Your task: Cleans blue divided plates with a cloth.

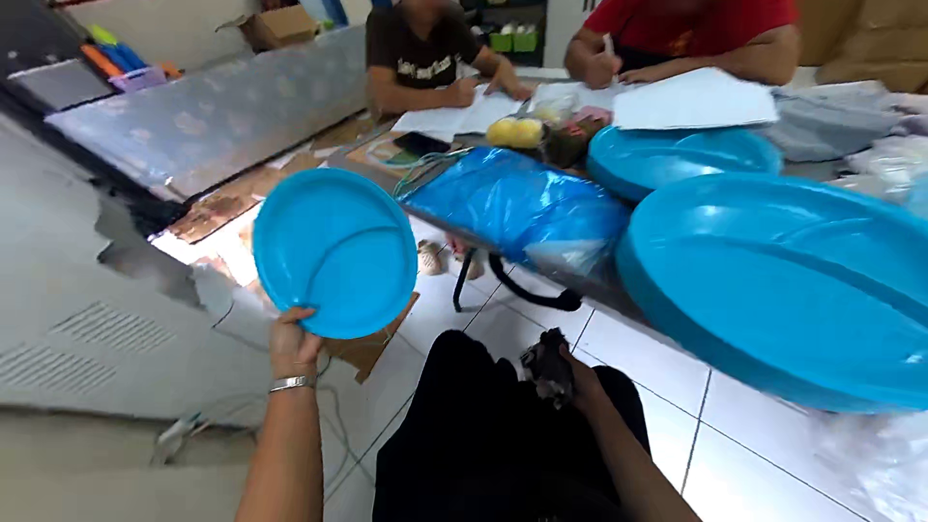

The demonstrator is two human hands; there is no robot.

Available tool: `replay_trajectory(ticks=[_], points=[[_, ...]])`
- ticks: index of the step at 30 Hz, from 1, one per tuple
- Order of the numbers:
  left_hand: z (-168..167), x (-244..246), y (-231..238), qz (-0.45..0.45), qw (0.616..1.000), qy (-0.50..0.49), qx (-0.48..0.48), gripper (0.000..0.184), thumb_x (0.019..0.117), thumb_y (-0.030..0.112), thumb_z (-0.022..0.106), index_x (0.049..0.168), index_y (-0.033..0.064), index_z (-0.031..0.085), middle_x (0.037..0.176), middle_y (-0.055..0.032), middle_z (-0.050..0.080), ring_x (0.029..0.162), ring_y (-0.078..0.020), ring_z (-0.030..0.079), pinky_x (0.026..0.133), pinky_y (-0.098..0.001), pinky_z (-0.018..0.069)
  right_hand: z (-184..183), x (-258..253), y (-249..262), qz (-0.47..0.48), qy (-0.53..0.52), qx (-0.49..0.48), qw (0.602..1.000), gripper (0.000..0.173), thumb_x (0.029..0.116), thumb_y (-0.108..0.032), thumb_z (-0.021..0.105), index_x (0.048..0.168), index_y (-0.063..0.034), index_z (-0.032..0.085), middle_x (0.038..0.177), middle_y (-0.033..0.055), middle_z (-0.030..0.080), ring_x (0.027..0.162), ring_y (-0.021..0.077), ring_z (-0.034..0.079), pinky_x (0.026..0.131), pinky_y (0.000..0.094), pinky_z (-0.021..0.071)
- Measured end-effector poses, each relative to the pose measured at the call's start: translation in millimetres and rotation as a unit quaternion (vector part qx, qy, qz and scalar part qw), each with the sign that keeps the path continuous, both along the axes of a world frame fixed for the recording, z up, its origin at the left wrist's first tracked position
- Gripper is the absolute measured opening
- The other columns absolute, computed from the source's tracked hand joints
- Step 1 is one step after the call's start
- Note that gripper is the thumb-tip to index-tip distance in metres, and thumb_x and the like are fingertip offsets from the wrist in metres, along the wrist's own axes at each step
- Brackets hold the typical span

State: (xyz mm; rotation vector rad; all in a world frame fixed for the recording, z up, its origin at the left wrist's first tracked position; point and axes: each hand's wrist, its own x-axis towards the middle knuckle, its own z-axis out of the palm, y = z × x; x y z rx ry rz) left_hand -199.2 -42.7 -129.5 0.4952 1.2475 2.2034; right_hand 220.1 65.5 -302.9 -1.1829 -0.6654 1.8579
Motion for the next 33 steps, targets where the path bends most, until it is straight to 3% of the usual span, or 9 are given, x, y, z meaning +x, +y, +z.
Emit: replay_trajectory(ticks=[3, 7, 9, 12, 16, 19, 23, 28, 33], points=[[-61, 0, -19, -0.032, 0.996, -0.064, -0.055, 0.029, 0.0915, -0.005, 0.037, 0.111, 0.0113, 0.051, 0.098, -0.0035, 0.068, 0.088, -0.0131, 0.069, 0.076, -0.0336, 0.0601, 6, -7, -4, -0.032, -0.034, 0.028, 0.999, 0.046, 0.1128, -0.035, 0.029, 0.132, -0.0034, 0.056, 0.104, 0.0086, 0.07, 0.089, 0.0146, 0.069, 0.078, 0.0357, 0.0597], [-100, 60, 5, -0.149, 0.97, -0.155, -0.113, 0.028, 0.1096, 0.017, 0.034, 0.128, 0.0056, 0.052, 0.105, -0.0108, 0.07, 0.095, -0.0192, 0.07, 0.083, -0.0386, 0.0596, 44, -21, -27, -0.09, -0.187, 0.114, 0.972, 0.039, 0.112, -0.027, 0.039, 0.132, 0.0017, 0.057, 0.108, 0.0107, 0.069, 0.092, 0.0103, 0.069, 0.083, 0.0298, 0.0584], [-114, 103, 18, -0.243, 0.947, -0.173, -0.117, 0.037, 0.1126, 0.027, 0.03, 0.133, 0.0061, 0.051, 0.109, -0.0107, 0.069, 0.099, -0.0191, 0.069, 0.087, -0.0392, 0.0586, 67, -29, -47, -0.096, -0.314, 0.226, 0.917, 0.038, 0.108, -0.022, 0.048, 0.13, 0.0065, 0.059, 0.119, 0.0162, 0.067, 0.107, 0.014, 0.066, 0.096, 0.0327, 0.0535], [-131, 162, 28, -0.379, 0.897, -0.196, -0.114, 0.046, 0.1132, 0.034, 0.023, 0.137, 0.0065, 0.05, 0.114, -0.0105, 0.07, 0.104, -0.0182, 0.069, 0.091, -0.0382, 0.0579, 80, -47, -61, -0.013, -0.478, 0.396, 0.784, 0.046, 0.101, -0.026, 0.055, 0.132, 0.0076, 0.062, 0.137, 0.0299, 0.057, 0.128, 0.0396, 0.057, 0.108, 0.0523, 0.0465], [-139, 198, 23, -0.439, 0.863, -0.214, -0.13, 0.047, 0.1131, 0.029, 0.013, 0.13, 0.0069, 0.051, 0.106, -0.0068, 0.067, 0.098, -0.0145, 0.067, 0.087, -0.0332, 0.0562, 52, -89, -65, 0.249, -0.559, 0.444, 0.655, 0.056, 0.1067, -0.035, 0.045, 0.152, -0.0029, 0.047, 0.16, 0.0184, 0.041, 0.149, 0.0402, 0.036, 0.118, 0.0609, 0.0299], [-141, 189, 23, -0.429, 0.866, -0.216, -0.14, 0.044, 0.1133, 0.027, 0.015, 0.129, 0.0078, 0.051, 0.104, -0.0061, 0.068, 0.095, -0.0139, 0.067, 0.084, -0.0321, 0.057, 38, -100, -53, 0.244, -0.577, 0.516, 0.584, 0.046, 0.1065, -0.024, 0.047, 0.146, -0.0002, 0.054, 0.154, 0.0163, 0.05, 0.142, 0.0393, 0.047, 0.112, 0.0587, 0.0394], [-140, 178, 20, -0.42, 0.871, -0.211, -0.143, 0.04, 0.1137, 0.028, 0.027, 0.137, 0.0037, 0.048, 0.111, -0.0124, 0.069, 0.101, -0.0193, 0.069, 0.089, -0.0372, 0.0581, 42, -97, -22, 0.154, -0.598, 0.514, 0.595, 0.038, 0.1013, -0.014, 0.057, 0.136, 0.0029, 0.062, 0.14, 0.0235, 0.06, 0.124, 0.0458, 0.058, 0.101, 0.0612, 0.0467], [-136, 182, 19, -0.405, 0.875, -0.21, -0.16, 0.038, 0.1131, 0.029, 0.031, 0.133, 0.0057, 0.052, 0.104, -0.0112, 0.071, 0.094, -0.0188, 0.072, 0.084, -0.0365, 0.0602, 40, -42, 8, 0.052, -0.659, 0.455, 0.597, 0.03, 0.0953, 0.0, 0.059, 0.124, 0.0059, 0.066, 0.129, 0.0301, 0.06, 0.119, 0.0503, 0.058, 0.096, 0.0631, 0.0498], [-143, 189, 18, -0.413, 0.874, -0.201, -0.161, 0.042, 0.1117, 0.042, 0.03, 0.131, 0.0141, 0.055, 0.107, -0.0056, 0.071, 0.095, -0.0151, 0.07, 0.081, -0.0354, 0.0599, 20, -18, -15, 0.031, -0.683, 0.41, 0.603, 0.034, 0.0957, 0.002, 0.056, 0.128, 0.0071, 0.063, 0.132, 0.0294, 0.058, 0.119, 0.0479, 0.059, 0.097, 0.0604, 0.0501]])
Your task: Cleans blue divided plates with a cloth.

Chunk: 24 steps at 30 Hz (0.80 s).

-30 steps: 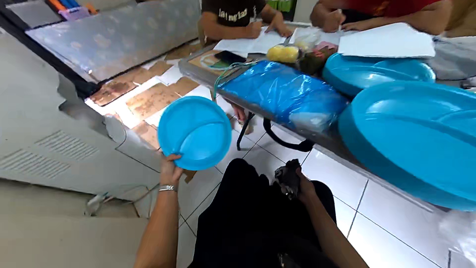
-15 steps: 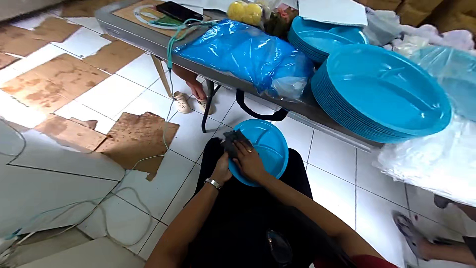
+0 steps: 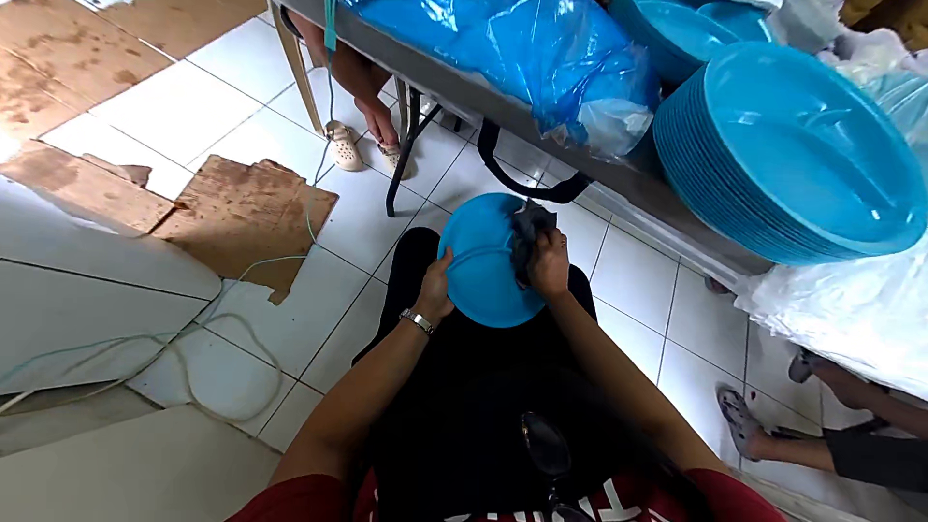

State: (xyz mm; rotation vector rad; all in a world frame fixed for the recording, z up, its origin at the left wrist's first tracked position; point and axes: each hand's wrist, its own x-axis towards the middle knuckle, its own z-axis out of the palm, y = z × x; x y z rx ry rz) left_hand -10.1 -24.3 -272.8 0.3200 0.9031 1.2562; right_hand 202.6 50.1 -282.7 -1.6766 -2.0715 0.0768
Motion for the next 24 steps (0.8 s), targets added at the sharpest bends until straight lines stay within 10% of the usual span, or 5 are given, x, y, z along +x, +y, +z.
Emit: replay_trajectory(ticks=[7, 13, 18, 24], points=[[-3, -8, 0, 0.004, 0.998, -0.01, 0.055, 0.051, 0.1099, 0.053, 0.022, 0.139, 0.0225, 0.053, 0.121, -0.0002, 0.068, 0.107, -0.0117, 0.067, 0.09, -0.0355, 0.0576, -3, -39, -42, 0.104, 0.085, -0.001, 0.991, 0.039, 0.0932, 0.0, 0.061, 0.132, 0.0022, 0.065, 0.131, 0.0292, 0.059, 0.123, 0.0462, 0.057, 0.103, 0.0576, 0.049], [-6, -14, 0, -0.033, 0.995, -0.057, 0.08, 0.047, 0.1097, 0.051, 0.023, 0.114, 0.0243, 0.062, 0.095, 0.0062, 0.07, 0.086, -0.0039, 0.068, 0.074, -0.0241, 0.058, 1, -79, -54, 0.335, 0.056, 0.016, 0.94, 0.031, 0.0886, 0.002, 0.065, 0.119, 0.0038, 0.072, 0.121, 0.0234, 0.068, 0.114, 0.0396, 0.066, 0.095, 0.0509, 0.056], [-1, -9, 5, -0.003, 0.998, -0.037, 0.048, 0.044, 0.1106, 0.047, 0.028, 0.13, 0.0197, 0.057, 0.113, -0.001, 0.07, 0.101, -0.0123, 0.069, 0.086, -0.035, 0.0592, -9, -40, -25, 0.211, -0.014, 0.029, 0.977, 0.035, 0.0884, 0.006, 0.065, 0.123, 0.0046, 0.069, 0.121, 0.0259, 0.066, 0.114, 0.0435, 0.065, 0.093, 0.0553, 0.0564], [-1, -5, 10, 0.044, 0.998, -0.033, 0.036, 0.044, 0.1113, 0.045, 0.029, 0.132, 0.0176, 0.056, 0.112, -0.0036, 0.071, 0.1, -0.0142, 0.07, 0.085, -0.0358, 0.0598, 7, -7, -27, 0.041, -0.166, -0.267, 0.948, 0.032, 0.0995, -0.005, 0.053, 0.126, 0.008, 0.065, 0.144, 0.0288, 0.051, 0.134, 0.0455, 0.05, 0.109, 0.0562, 0.0434]])
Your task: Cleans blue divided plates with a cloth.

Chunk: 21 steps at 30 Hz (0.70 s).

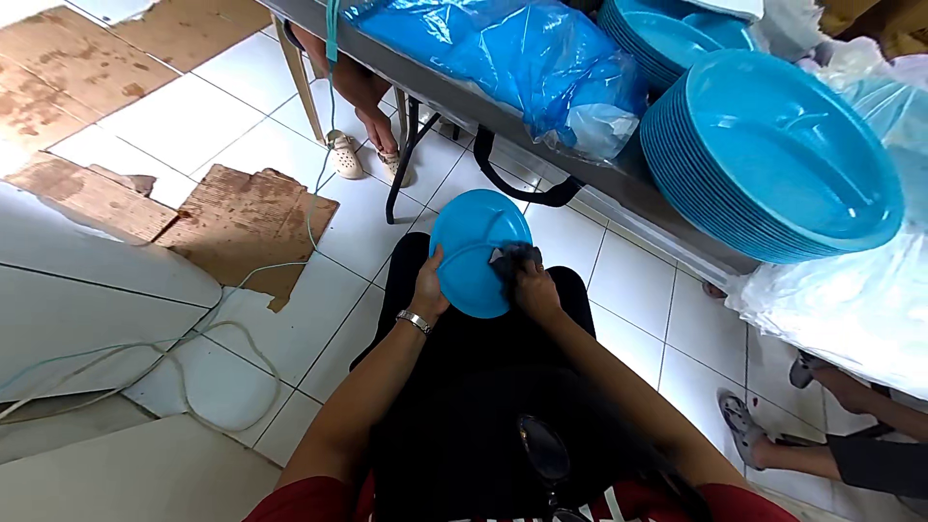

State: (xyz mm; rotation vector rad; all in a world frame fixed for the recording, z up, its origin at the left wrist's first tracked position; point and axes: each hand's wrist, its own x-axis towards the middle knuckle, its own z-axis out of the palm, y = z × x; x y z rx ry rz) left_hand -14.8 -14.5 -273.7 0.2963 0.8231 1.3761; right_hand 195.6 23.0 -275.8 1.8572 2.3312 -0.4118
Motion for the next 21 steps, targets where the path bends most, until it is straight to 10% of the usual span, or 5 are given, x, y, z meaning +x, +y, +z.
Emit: replay_trajectory(ticks=[6, 11, 19, 21], points=[[-3, 7, 7, 0.073, 0.997, -0.037, 0.004, 0.048, 0.1117, 0.044, 0.026, 0.137, 0.0131, 0.053, 0.117, -0.0079, 0.069, 0.106, -0.0178, 0.068, 0.091, -0.0389, 0.0577, 37, -39, -39, 0.077, 0.185, -0.102, 0.974, 0.035, 0.0954, -0.017, 0.059, 0.118, 0.0079, 0.068, 0.135, 0.028, 0.059, 0.124, 0.0402, 0.059, 0.106, 0.0539, 0.0469], [31, 1, -2, 0.039, 0.998, -0.02, -0.038, 0.042, 0.1125, 0.037, 0.026, 0.122, 0.0077, 0.054, 0.092, -0.0049, 0.068, 0.083, -0.0123, 0.068, 0.075, -0.0308, 0.0587, 30, -63, -59, 0.219, 0.305, 0.108, 0.921, 0.037, 0.0876, -0.022, 0.075, 0.111, 0.0059, 0.068, 0.117, 0.0276, 0.067, 0.111, 0.0441, 0.065, 0.093, 0.0563, 0.0541], [93, -52, 3, 0.103, 0.984, 0.098, -0.106, 0.031, 0.1091, 0.019, 0.038, 0.136, 0.0065, 0.048, 0.111, -0.0148, 0.066, 0.095, -0.0229, 0.069, 0.078, -0.0418, 0.0591, 56, -31, -40, 0.265, 0.296, 0.309, 0.864, 0.03, 0.0719, 0.0, 0.069, 0.101, -0.0053, 0.075, 0.091, 0.0137, 0.071, 0.088, 0.0328, 0.07, 0.08, 0.0463, 0.0583], [102, -56, -3, 0.075, 0.96, 0.257, -0.082, 0.061, 0.1035, 0.016, 0.049, 0.16, 0.0133, 0.027, 0.146, -0.017, 0.05, 0.125, -0.0251, 0.056, 0.095, -0.0454, 0.0508, 77, -22, -42, 0.253, 0.398, 0.279, 0.837, 0.025, 0.0788, -0.004, 0.067, 0.102, 0.0009, 0.073, 0.095, 0.0161, 0.073, 0.093, 0.0288, 0.071, 0.086, 0.0423, 0.0583]])
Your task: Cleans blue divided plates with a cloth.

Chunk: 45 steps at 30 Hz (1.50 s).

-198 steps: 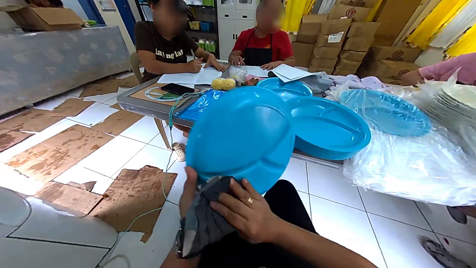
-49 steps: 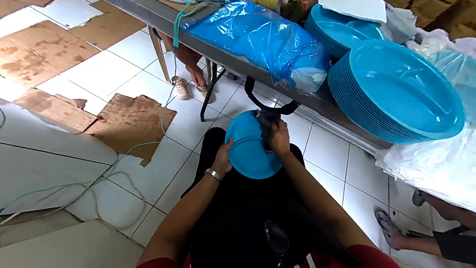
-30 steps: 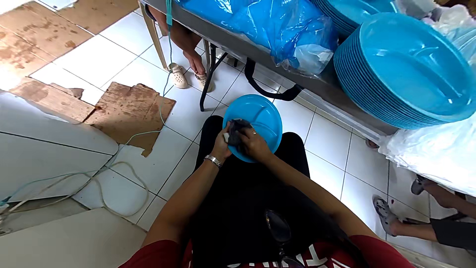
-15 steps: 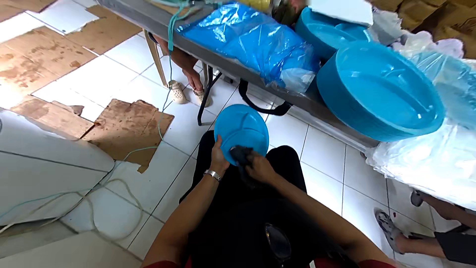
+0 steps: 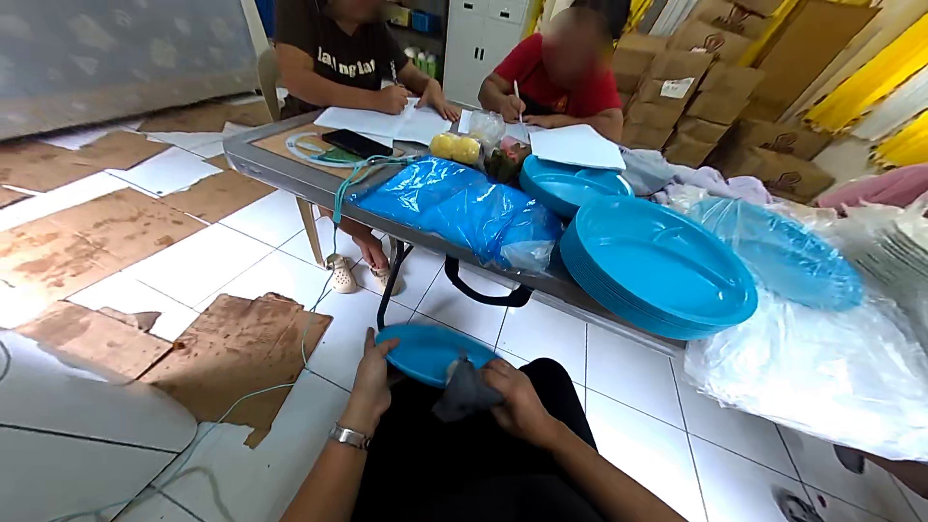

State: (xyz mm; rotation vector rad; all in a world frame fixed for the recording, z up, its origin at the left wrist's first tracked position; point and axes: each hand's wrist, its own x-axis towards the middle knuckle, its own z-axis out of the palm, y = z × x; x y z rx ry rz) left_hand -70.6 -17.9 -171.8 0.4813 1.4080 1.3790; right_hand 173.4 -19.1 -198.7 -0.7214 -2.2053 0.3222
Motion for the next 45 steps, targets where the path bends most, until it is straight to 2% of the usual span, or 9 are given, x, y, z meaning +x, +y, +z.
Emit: replay_trajectory(ticks=[2, 4, 8, 15, 18, 25, 31, 39, 45], points=[[-5, -7, -7, -0.076, 0.974, 0.172, 0.126, 0.071, 0.1016, 0.028, 0.05, 0.16, -0.0023, 0.024, 0.166, -0.029, 0.016, 0.154, -0.0398, 0.019, 0.121, -0.0572, 0.0204, 25, 10, -5, -0.002, 0.105, -0.076, 0.992, 0.024, 0.0826, -0.006, 0.067, 0.103, 0.0048, 0.072, 0.099, 0.0129, 0.074, 0.097, 0.0171, 0.071, 0.09, 0.0342, 0.0578], [0, -5, -14, -0.118, 0.929, 0.261, 0.235, 0.048, 0.1051, 0.034, 0.045, 0.129, -0.0022, 0.065, 0.145, -0.02, 0.055, 0.14, -0.0258, 0.047, 0.118, -0.044, 0.0349, 52, 22, -4, -0.03, 0.201, -0.119, 0.972, 0.021, 0.0829, -0.002, 0.067, 0.103, 0.0033, 0.07, 0.098, 0.0024, 0.075, 0.094, 0.0042, 0.07, 0.088, 0.0268, 0.0597], [35, 13, -31, -0.219, 0.908, 0.144, 0.325, 0.031, 0.1064, 0.017, 0.046, 0.086, 0.0163, 0.069, 0.079, 0.0166, 0.067, 0.079, 0.0074, 0.064, 0.077, -0.0159, 0.0541, 95, 33, 13, -0.15, 0.296, -0.024, 0.943, 0.016, 0.0833, -0.007, 0.073, 0.097, 0.0006, 0.069, 0.091, -0.0053, 0.074, 0.087, -0.0025, 0.07, 0.082, 0.0206, 0.0597], [81, 61, -55, -0.083, 0.937, 0.012, 0.341, 0.039, 0.1085, 0.015, 0.035, 0.091, 0.0126, 0.07, 0.082, 0.0077, 0.071, 0.08, -0.0009, 0.068, 0.078, -0.0212, 0.0579, 112, -31, 15, -0.116, 0.112, 0.194, 0.968, 0.05, 0.1011, -0.048, 0.052, 0.135, -0.0142, 0.066, 0.147, 0.0109, 0.059, 0.146, 0.0322, 0.043, 0.123, 0.0552, 0.0268], [71, 50, -73, -0.044, 0.925, -0.115, 0.36, 0.024, 0.1049, 0.032, 0.051, 0.098, 0.0243, 0.073, 0.09, 0.0107, 0.075, 0.085, 0.0026, 0.07, 0.076, -0.0183, 0.0584, 100, -68, -15, -0.049, 0.021, 0.21, 0.976, 0.054, 0.103, -0.048, 0.045, 0.14, -0.012, 0.062, 0.15, 0.0078, 0.057, 0.146, 0.0317, 0.042, 0.122, 0.0527, 0.026], [109, 1, -51, 0.109, 0.939, -0.177, 0.275, 0.043, 0.1134, 0.03, 0.019, 0.127, 0.0083, 0.054, 0.106, -0.0045, 0.071, 0.1, -0.0143, 0.071, 0.087, -0.0367, 0.0606, 39, -38, -10, -0.049, 0.014, 0.285, 0.957, 0.044, 0.1072, -0.033, 0.037, 0.144, -0.0161, 0.053, 0.154, 0.0017, 0.052, 0.149, 0.0215, 0.037, 0.124, 0.0404, 0.0243], [94, 26, -63, 0.071, 0.949, -0.096, 0.293, 0.04, 0.1114, 0.026, 0.026, 0.124, 0.0041, 0.057, 0.106, -0.0007, 0.072, 0.102, -0.01, 0.07, 0.091, -0.033, 0.0592, 76, -24, 14, -0.151, 0.129, 0.139, 0.97, 0.06, 0.1038, -0.041, 0.045, 0.142, 0.0045, 0.053, 0.154, 0.03, 0.044, 0.15, 0.0428, 0.033, 0.125, 0.0533, 0.0235], [67, 45, -84, 0.026, 0.927, -0.01, 0.375, 0.032, 0.1075, 0.026, 0.044, 0.099, 0.0246, 0.075, 0.093, 0.0118, 0.076, 0.089, 0.0009, 0.07, 0.081, -0.0223, 0.059, 121, -80, -2, -0.11, 0.031, 0.264, 0.958, 0.053, 0.104, -0.052, 0.033, 0.146, -0.0276, 0.055, 0.152, 0.0022, 0.054, 0.15, 0.0283, 0.036, 0.124, 0.0548, 0.0149], [87, 23, -86, 0.079, 0.927, -0.046, 0.363, 0.033, 0.1043, 0.04, 0.053, 0.112, 0.0125, 0.07, 0.103, 0.0019, 0.076, 0.102, -0.0093, 0.071, 0.092, -0.0324, 0.0592, 122, -31, 38, -0.193, 0.304, 0.009, 0.933, 0.045, 0.1034, -0.031, 0.052, 0.121, 0.0096, 0.061, 0.11, 0.013, 0.068, 0.106, 0.0141, 0.065, 0.097, 0.036, 0.0524]])
